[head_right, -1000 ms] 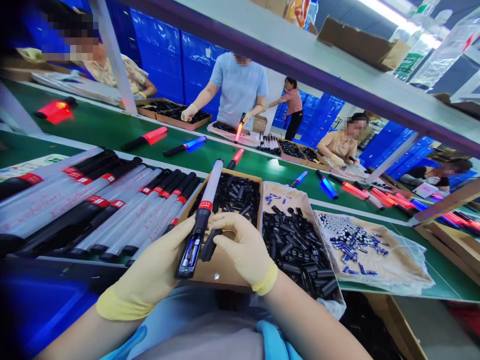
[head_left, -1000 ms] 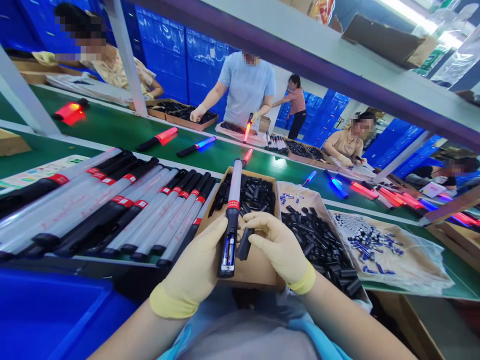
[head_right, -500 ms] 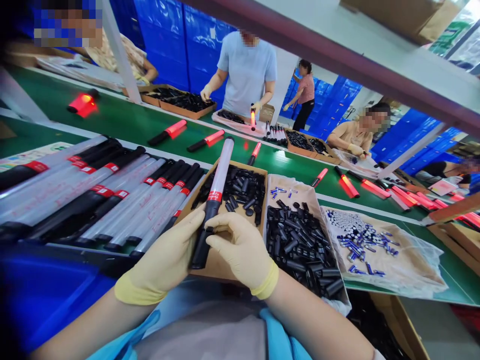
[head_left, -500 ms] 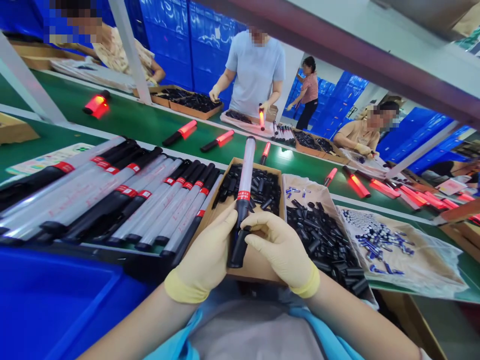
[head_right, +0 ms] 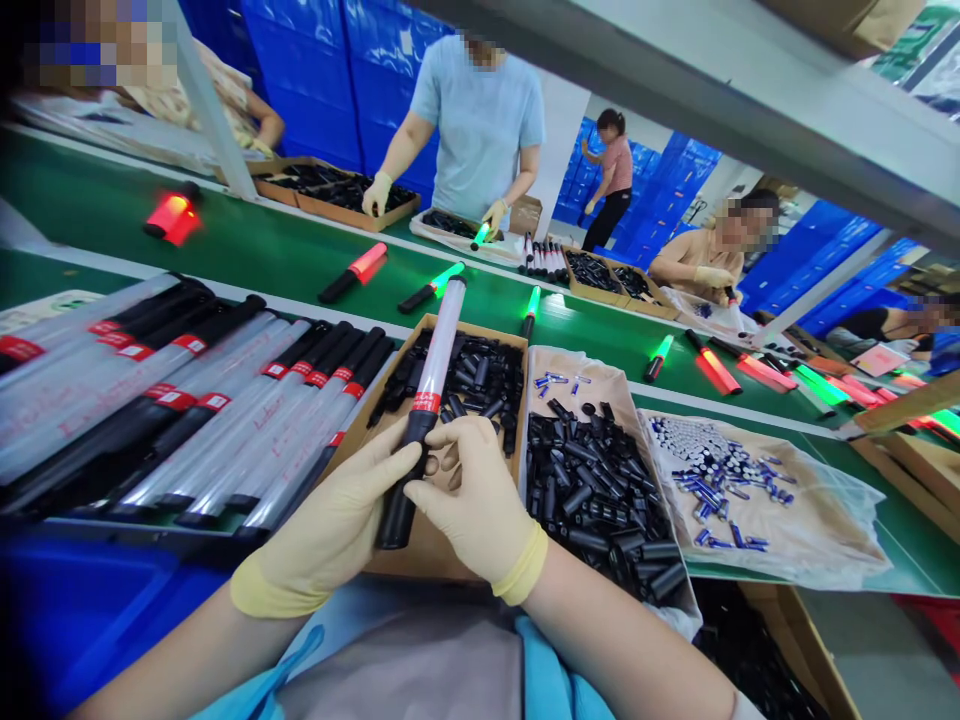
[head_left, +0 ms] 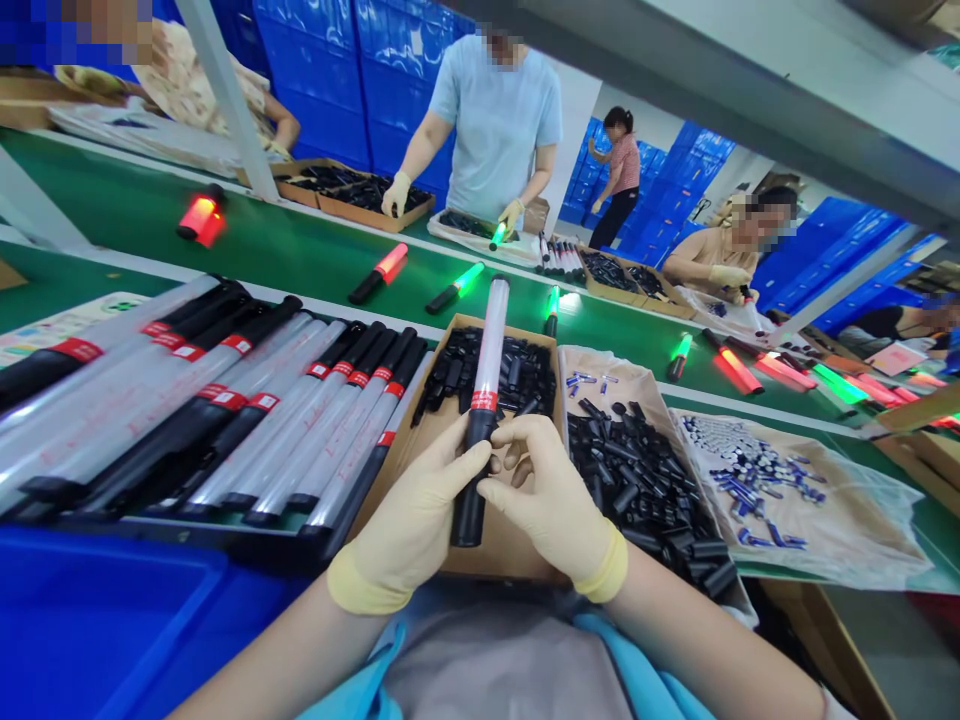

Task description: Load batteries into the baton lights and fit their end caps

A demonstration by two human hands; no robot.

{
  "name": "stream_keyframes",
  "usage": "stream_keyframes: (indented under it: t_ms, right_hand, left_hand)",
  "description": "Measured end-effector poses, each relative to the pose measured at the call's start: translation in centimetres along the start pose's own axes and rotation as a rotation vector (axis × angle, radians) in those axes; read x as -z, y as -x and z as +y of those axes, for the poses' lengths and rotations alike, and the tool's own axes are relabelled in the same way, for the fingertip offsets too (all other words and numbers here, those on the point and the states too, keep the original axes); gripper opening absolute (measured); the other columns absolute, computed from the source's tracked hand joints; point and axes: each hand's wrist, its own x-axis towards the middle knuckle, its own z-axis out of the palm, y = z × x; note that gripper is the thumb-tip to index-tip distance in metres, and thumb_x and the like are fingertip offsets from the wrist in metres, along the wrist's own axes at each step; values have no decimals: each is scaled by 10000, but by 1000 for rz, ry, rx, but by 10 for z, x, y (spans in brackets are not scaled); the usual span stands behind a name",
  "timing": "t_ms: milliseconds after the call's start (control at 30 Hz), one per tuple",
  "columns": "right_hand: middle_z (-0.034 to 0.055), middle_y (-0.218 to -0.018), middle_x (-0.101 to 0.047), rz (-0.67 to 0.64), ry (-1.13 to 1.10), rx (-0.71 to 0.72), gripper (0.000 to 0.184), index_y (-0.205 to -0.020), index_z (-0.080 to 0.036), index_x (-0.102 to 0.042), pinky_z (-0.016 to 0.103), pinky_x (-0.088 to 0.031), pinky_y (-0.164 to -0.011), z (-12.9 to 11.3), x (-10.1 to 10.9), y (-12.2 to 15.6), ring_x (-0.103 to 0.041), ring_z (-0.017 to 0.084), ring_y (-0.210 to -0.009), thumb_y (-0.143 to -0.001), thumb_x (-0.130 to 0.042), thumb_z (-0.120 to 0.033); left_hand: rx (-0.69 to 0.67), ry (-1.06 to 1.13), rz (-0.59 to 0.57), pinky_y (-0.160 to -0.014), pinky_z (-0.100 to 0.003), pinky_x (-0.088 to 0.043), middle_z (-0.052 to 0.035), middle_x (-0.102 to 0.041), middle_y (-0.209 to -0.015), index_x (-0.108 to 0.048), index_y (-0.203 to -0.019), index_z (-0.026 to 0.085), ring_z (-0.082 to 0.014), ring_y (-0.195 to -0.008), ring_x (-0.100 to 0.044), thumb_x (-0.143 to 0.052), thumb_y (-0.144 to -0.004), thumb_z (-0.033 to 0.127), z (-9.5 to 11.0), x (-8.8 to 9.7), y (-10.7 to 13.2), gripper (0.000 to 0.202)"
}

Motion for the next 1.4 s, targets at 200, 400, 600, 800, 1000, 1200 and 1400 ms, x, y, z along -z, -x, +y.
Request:
stream_keyframes:
  t_ms: [200, 400, 600, 800, 1000, 1200, 1400]
  right_hand:
    - [32, -984, -512, 11, 63, 76, 228, -996, -224, -543, 345, -548, -818, -1, -5, 7, -581, 177, -897, -824, -629, -102]
    - [106, -1135, -609, -183, 362, 353, 236, -1153, -209, -589, 385, -551, -920, -14, 3, 14, -614, 231, -1062, -921, -630, -224]
    - [115, -1273, -662, -444, 721, 698, 276, -1241, -167, -602, 346, -572, -724, -21, 5, -1, -654, 193, -835, -1008, -457, -189]
    - [109, -1396, -602, -101, 739, 248, 335, -1258, -186, -621, 369, -429, -1141, 44, 56, -95, -535, 196, -1343, -980, -452, -106]
    - [249, -1378, -601, -118, 872, -99, 268, -1129, -69, -692, 409, -411, -1129, 152, 105, -180, -569, 303, -1319, -946, -536, -186]
    - [204, -1061, -753, -178, 938, -267, 339, -986, -117, -748, 466, -537, -960, 209, 118, -208, -712, 335, -1081, -957, -454, -284]
    - [177, -1428, -594, -180, 938, -120, 424, -1156, -137, -731, 469, -384, -1173, 191, 138, -177, -478, 319, -1411, -933, -458, -372]
  left_hand:
    - [67, -2, 121, -848, -261, -545, -67, -721, -1197, -681, -1267, 233, -234, -1104, -657, -696, -892, 360, -2, 1, -5, 396]
    - [67, -15, 179, -762, -233, -555, -66, -729, -1133, -676, -1216, 234, -198, -973, -691, -721, -875, 342, 4, 5, 0, 361]
    - [320, 253, 95, -942, -352, -561, -176, -732, -1163, -731, -1131, 135, -272, -1083, -696, -633, -923, 441, 10, 3, -10, 383]
    - [141, 237, -4, -1134, -369, -430, -55, -595, -1465, -693, -1298, 289, -250, -1362, -527, -594, -925, 535, 18, 22, -5, 457]
    - [7, -305, 253, -959, -363, -534, -127, -779, -1009, -804, -1095, 225, -279, -977, -712, -726, -822, 502, 32, 69, 26, 397]
    - [-219, -1067, 716, -1131, -399, -388, -61, -751, -1163, -768, -1103, 203, -310, -1166, -637, -627, -837, 559, 98, 143, 38, 467]
    - [-11, -1355, 1075, -1126, -738, -142, -272, -406, -1521, -643, -955, -15, -615, -1428, -173, -584, -886, 495, 187, 204, 39, 518]
